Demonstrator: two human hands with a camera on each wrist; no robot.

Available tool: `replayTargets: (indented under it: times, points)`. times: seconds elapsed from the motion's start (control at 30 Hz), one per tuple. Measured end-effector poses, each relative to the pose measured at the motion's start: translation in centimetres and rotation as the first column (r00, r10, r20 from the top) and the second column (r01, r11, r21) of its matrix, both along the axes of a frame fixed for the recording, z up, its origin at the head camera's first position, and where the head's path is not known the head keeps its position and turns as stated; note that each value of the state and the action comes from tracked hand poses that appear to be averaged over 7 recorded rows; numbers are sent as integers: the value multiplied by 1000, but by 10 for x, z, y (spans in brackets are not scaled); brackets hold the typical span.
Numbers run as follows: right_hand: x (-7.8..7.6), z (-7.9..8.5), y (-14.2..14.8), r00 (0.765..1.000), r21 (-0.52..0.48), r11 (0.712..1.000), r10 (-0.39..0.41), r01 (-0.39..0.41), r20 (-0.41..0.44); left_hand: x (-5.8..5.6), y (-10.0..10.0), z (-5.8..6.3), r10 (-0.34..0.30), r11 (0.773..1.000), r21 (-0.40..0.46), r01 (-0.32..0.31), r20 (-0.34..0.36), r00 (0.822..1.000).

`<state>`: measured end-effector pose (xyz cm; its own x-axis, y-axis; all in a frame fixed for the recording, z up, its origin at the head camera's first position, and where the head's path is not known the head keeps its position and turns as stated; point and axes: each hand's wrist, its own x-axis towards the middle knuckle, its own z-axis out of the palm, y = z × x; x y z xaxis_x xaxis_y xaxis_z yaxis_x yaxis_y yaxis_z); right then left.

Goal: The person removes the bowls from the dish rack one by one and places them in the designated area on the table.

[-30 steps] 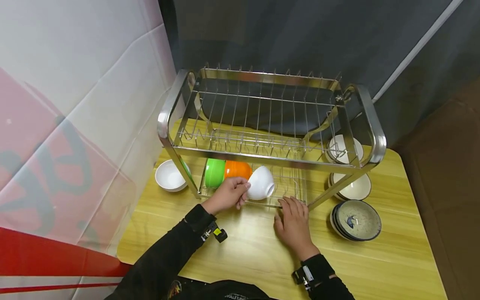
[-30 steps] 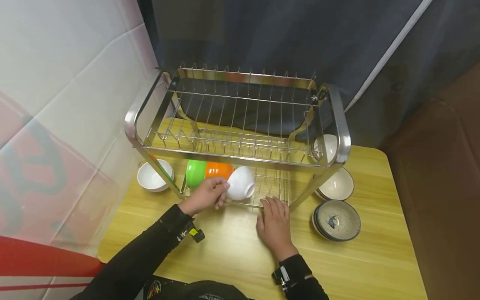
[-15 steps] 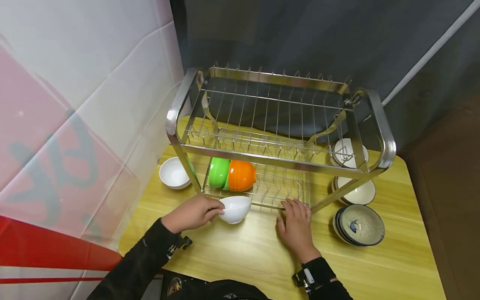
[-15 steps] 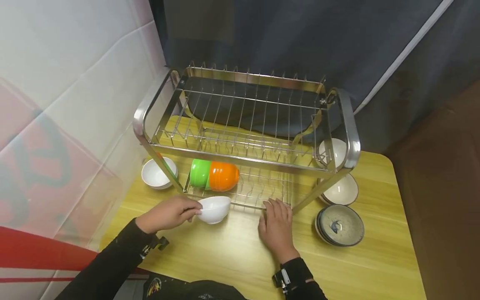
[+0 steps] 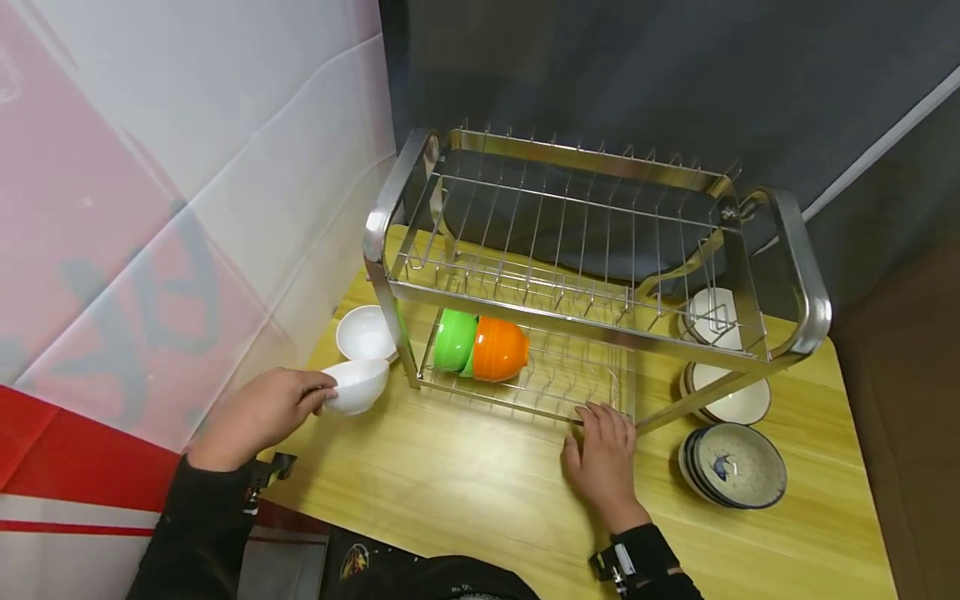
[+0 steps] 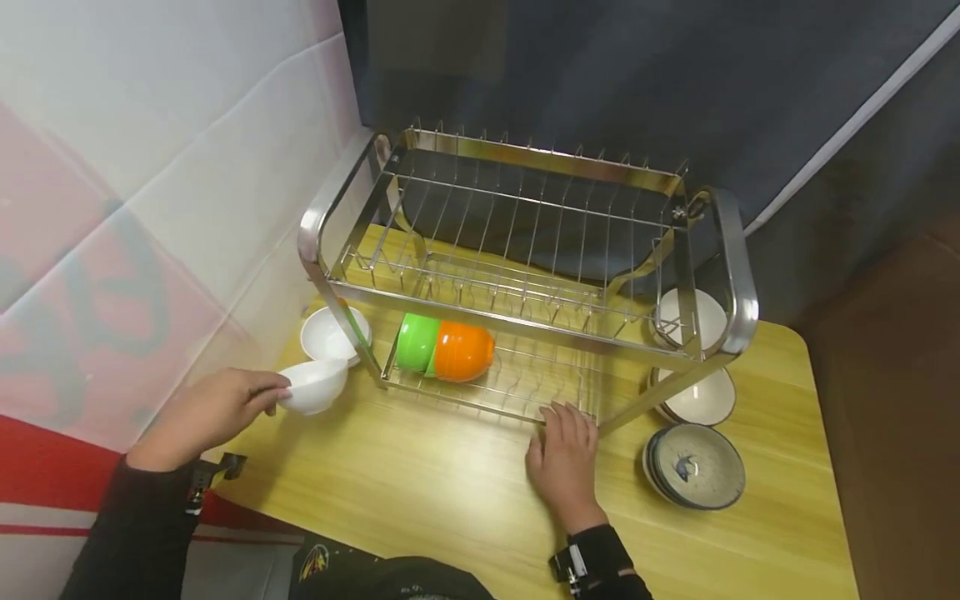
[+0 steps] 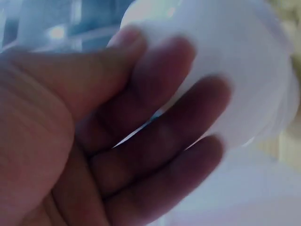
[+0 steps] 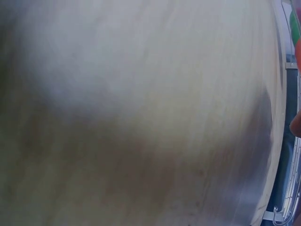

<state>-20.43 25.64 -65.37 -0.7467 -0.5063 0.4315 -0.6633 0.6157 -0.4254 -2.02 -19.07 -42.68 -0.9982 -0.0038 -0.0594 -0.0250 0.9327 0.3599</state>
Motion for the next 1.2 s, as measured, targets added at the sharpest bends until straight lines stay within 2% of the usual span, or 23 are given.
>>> replayTargets:
  times: [0.1, 0.17, 0.3, 0.37, 0.43, 0.5, 0.6, 0.83, 0.9, 1.03, 1.07, 1.13, 1.2]
  points:
    - [1, 0, -1, 1000, -6, 1000, -6, 6, 3, -1, -6, 4, 96, 990, -89, -107, -115, 989]
    - [2, 0, -1, 1000, -11, 1000, -7, 7, 8, -4, -9, -2, 117, 980, -132, -149, -225, 967]
    - [3, -1, -1, 1000, 0, 1000, -12, 12, 25, -20, -12, -31, 94, 976, -137, -170, -437, 894]
    - [3, -2, 0, 999, 7, 1000, -11, 11, 30, -29, -13, -48, 79, 976, -133, -170, -511, 856]
    - [3, -2, 0, 1000, 12, 1000, -10, 9, 29, -37, -14, -63, 71, 979, -125, -163, -539, 840]
    - [3, -3, 0, 1000, 14, 1000, -9, 9, 24, -43, -15, -75, 74, 977, -129, -169, -541, 838]
    - [2, -3, 0, 1000, 14, 1000, -13, 13, 11, -48, -15, -88, 76, 976, -136, -171, -521, 850]
    - [1, -1, 0, 1000, 3, 1000, -18, 18, 3, -49, -12, -106, 103, 971, -146, -187, -451, 887]
    - [1, -1, -1, 1000, -1, 1000, -18, 18, -1, -49, -12, -110, 96, 972, -151, -182, -451, 887]
    - [1, -2, -1, 1000, 1, 1000, -18, 18, -5, -49, -13, -117, 73, 977, -141, -158, -478, 875]
    - [1, -2, -1, 1000, 2, 1000, -18, 18, -6, -49, -13, -119, 67, 980, -132, -146, -474, 878]
    - [1, -3, -1, 1000, 3, 1000, -19, 19, -6, -50, -14, -121, 58, 986, -115, -121, -446, 893]
    - [1, -3, 0, 1000, 3, 1000, -20, 20, -5, -51, -14, -123, 47, 990, -104, -96, -397, 917]
